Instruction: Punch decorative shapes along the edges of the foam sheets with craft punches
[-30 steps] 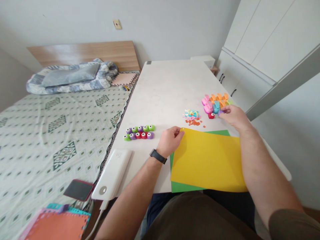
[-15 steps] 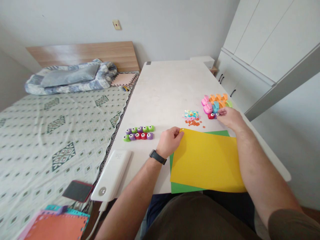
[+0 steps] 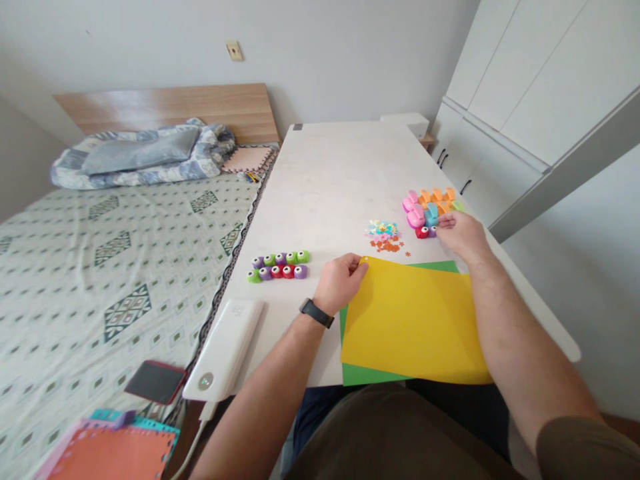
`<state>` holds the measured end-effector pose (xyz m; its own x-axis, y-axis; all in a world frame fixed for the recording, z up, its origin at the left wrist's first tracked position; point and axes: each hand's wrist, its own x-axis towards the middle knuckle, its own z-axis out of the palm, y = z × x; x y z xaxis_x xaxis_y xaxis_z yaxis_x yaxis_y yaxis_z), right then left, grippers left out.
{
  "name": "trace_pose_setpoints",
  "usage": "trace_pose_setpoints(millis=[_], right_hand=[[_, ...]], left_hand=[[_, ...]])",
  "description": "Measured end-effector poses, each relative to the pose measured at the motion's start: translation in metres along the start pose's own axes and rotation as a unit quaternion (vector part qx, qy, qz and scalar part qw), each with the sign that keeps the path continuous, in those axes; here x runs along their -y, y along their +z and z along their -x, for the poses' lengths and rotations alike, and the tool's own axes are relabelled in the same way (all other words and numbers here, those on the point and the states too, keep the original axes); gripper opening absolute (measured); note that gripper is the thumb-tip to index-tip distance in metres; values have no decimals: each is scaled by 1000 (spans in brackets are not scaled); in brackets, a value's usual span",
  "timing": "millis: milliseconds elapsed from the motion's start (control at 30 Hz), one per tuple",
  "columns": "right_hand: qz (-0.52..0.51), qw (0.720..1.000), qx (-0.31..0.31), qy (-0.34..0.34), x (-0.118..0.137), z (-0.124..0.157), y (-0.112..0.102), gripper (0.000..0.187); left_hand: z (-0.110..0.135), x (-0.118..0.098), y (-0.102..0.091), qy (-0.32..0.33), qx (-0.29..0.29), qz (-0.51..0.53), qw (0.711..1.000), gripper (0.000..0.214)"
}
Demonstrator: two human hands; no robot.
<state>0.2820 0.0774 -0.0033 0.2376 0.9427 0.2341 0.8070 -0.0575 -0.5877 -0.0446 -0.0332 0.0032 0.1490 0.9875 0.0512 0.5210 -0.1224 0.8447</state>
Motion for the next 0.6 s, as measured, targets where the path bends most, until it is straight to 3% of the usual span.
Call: trace_pose_setpoints(millis=[133, 200, 433, 600], right_hand=[[-54, 991, -122, 1, 17, 5, -1, 23], [-80, 989, -122, -29, 33, 11, 0, 23], [-131, 971, 60, -193, 128, 48, 2, 25], [-80, 920, 194, -330, 206, 84, 15, 27]], left_hand=[[0, 3, 1, 1, -3, -2, 1000, 28], [-1, 3, 2, -3, -1, 0, 1000, 28], [1, 4, 3, 7, -7, -1, 1000, 25], [-2, -3, 4, -5, -28, 6, 1000, 18]])
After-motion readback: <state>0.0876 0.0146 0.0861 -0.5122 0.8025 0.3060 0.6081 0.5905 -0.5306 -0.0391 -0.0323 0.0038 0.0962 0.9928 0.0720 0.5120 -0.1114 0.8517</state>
